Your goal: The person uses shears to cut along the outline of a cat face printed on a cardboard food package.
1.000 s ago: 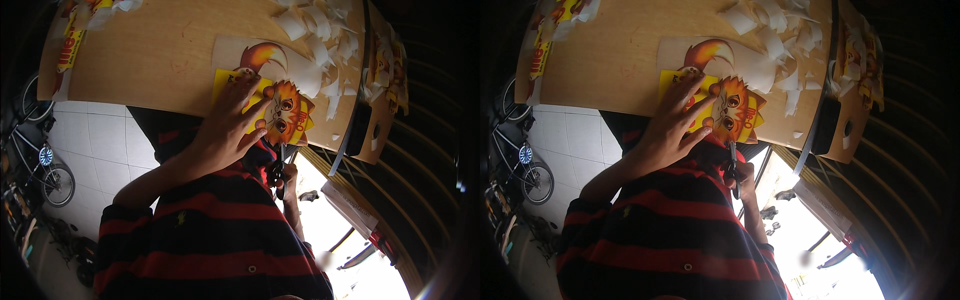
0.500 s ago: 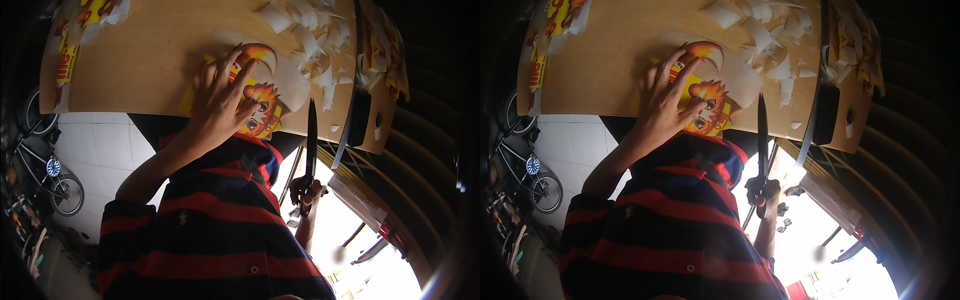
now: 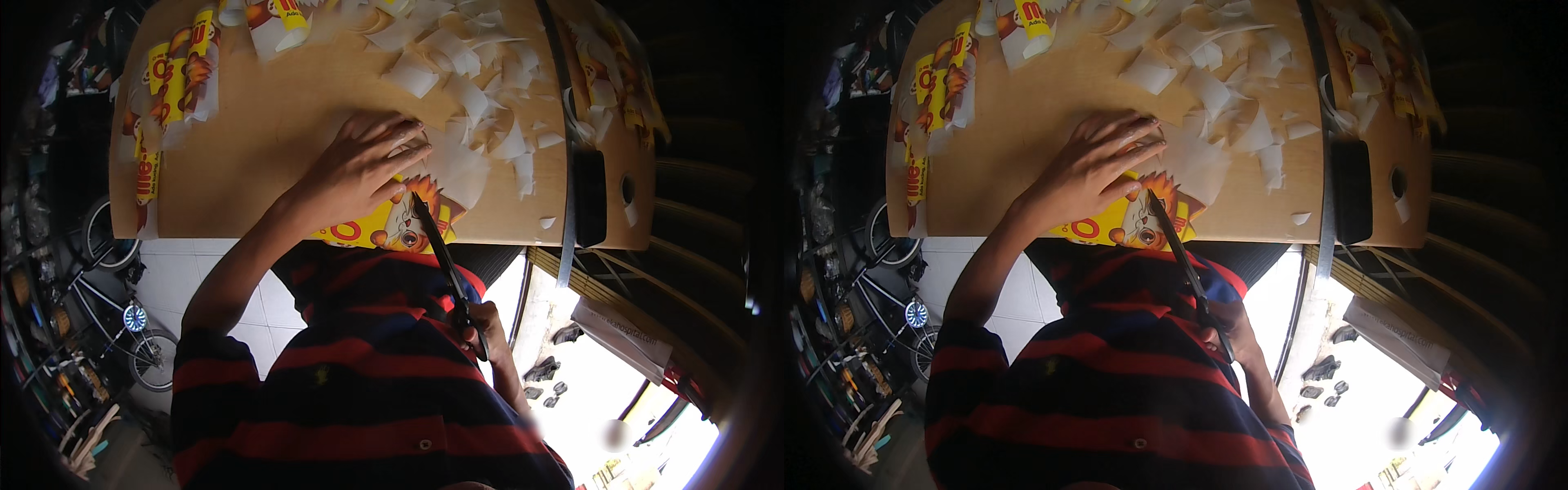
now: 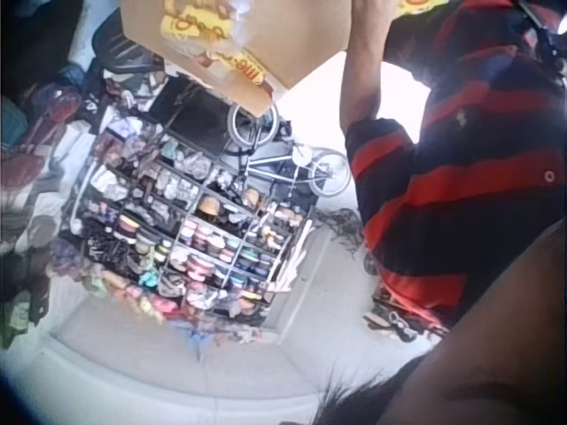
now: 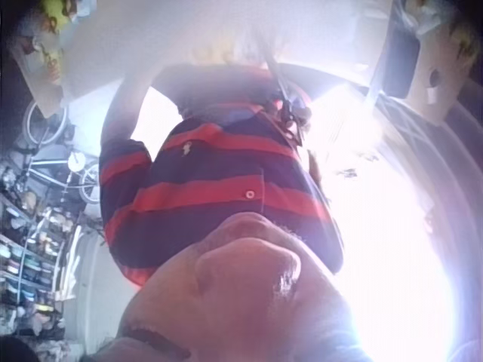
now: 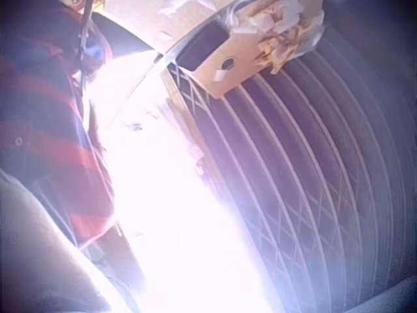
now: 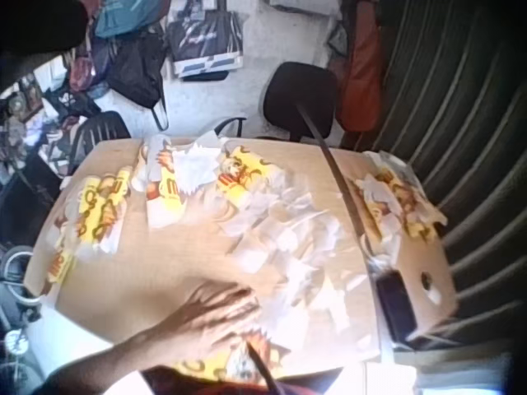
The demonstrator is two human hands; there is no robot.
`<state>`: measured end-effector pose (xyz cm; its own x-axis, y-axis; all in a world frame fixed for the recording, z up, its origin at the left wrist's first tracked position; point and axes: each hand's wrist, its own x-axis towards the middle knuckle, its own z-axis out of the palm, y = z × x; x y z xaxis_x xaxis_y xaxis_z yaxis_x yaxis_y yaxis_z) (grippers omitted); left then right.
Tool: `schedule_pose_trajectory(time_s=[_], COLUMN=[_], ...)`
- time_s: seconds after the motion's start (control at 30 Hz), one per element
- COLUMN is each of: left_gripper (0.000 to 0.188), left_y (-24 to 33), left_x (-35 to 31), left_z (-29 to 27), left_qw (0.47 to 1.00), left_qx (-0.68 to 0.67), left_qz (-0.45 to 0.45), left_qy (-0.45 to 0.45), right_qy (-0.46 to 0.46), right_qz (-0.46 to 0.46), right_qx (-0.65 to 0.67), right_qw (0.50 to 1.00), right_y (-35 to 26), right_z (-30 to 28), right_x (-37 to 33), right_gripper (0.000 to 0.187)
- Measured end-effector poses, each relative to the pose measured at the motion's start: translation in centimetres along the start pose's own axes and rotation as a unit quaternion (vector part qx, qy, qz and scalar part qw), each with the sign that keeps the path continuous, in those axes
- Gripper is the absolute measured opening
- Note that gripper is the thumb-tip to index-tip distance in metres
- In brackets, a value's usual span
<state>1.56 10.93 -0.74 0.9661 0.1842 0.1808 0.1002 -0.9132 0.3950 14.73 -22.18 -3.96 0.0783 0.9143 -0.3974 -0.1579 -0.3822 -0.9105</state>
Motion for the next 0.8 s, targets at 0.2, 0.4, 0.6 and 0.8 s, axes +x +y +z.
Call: schedule_pose_trajectory(time_s=[0.2,0.4,0.6,0.8], left_gripper=[0.043,0.034,0.031,0.025], left_y=[1.0,1.3,0.8,1.4], left_x=[-0.5,-0.1,-0.4,-0.5], left_z=[0.2,0.8,1.6,1.7], left_qw=[0.999,0.998,0.991,0.993], left_qx=[0.019,0.023,0.064,0.023], left_qz=[-0.039,-0.030,0.024,0.017], left_qy=[-0.007,0.049,0.111,0.117], right_qy=[0.011,-0.006,-0.018,-0.001], right_qz=[-0.005,-0.018,-0.064,-0.084], right_qx=[0.037,0.020,-0.019,-0.048], right_qw=[0.999,1.000,0.998,0.995], right_y=[0.2,2.3,0.1,1.4], right_z=[0.9,0.1,-0.3,-0.1], right_x=[0.2,0.0,1.1,0.9], right_gripper=[0.072,0.068,0.060,0.059])
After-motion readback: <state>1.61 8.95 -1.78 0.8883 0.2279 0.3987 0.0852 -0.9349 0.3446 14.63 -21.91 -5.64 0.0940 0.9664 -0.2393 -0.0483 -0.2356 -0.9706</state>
